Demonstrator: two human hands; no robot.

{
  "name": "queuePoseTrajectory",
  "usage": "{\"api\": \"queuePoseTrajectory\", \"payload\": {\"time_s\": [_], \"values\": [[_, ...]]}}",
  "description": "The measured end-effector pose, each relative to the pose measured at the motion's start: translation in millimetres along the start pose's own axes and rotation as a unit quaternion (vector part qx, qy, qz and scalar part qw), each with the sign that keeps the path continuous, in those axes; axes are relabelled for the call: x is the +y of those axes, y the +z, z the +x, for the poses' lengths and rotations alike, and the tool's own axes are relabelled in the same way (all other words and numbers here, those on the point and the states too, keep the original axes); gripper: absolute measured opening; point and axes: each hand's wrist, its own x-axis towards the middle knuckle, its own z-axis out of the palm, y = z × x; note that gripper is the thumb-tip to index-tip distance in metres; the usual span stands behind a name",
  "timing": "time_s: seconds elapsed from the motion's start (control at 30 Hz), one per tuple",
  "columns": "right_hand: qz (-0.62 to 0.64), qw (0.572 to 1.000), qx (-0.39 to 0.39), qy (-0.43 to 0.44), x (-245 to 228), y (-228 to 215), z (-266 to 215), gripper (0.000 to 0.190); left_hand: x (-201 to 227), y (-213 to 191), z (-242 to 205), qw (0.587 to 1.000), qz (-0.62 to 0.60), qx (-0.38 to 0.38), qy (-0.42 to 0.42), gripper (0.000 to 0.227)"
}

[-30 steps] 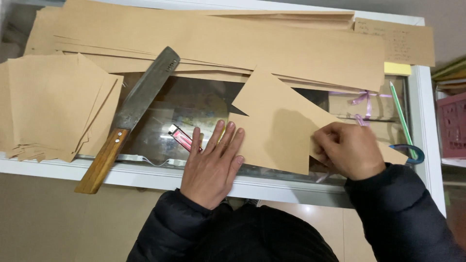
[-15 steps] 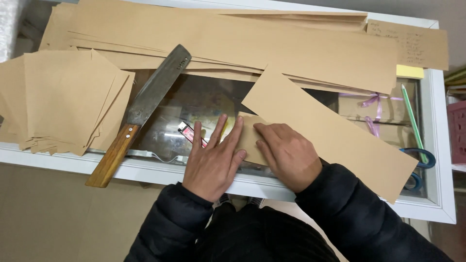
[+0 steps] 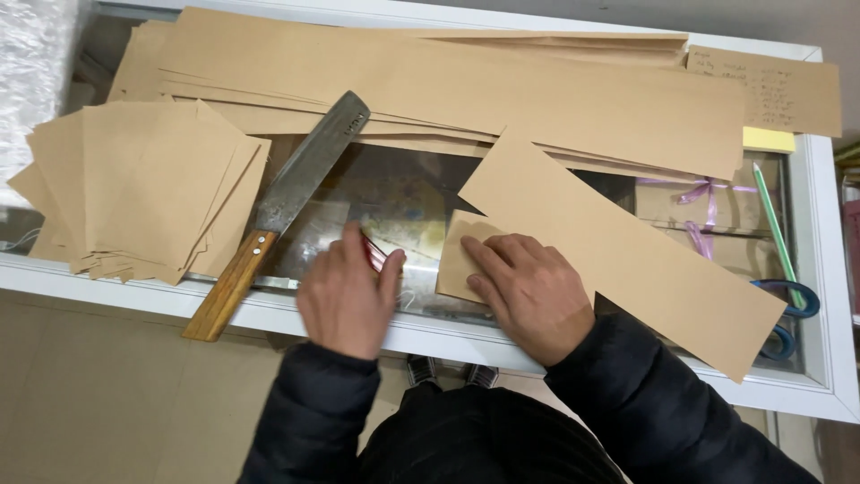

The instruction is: The person repeatedly folds brown paper sheets on a glass-topped table, uses a red lighter as a straightedge to score the fold, and then uses a large cleaver to cut the paper along the scored line. The cut pieces are stacked on the table.

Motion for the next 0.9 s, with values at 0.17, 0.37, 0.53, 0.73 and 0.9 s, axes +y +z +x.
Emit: {"api": "queuePoseTrajectory", "payload": {"time_s": [0.17,0.37,0.53,0.73,0.9], "values": [[0.01,1.0,-0.014,0.006,-1,-2,-1,0.05,24,-27,26,0.99,-0.061,-0.121,-0.046,0.085],[-0.017,0.999,-0.028,-0.003,-2,2,-6,0.053,-7,-1,46,0.969,-0.126,-0.212,-0.015,0.032],[-0.017,0.999,-0.028,0.001,-4,4,-8,0.053,21,-38,50,0.913,-0.359,-0.184,0.066,0.027],[-0.023,1.0,-0.014,-0.007,-5,6,-11,0.05,22,-24,49,0.901,-0.357,-0.198,0.146,0.024],[-0.039,0.999,-0.011,-0.009,-4,10,-12,0.051,26,-16,62,0.924,-0.286,-0.193,0.165,0.02]]}}
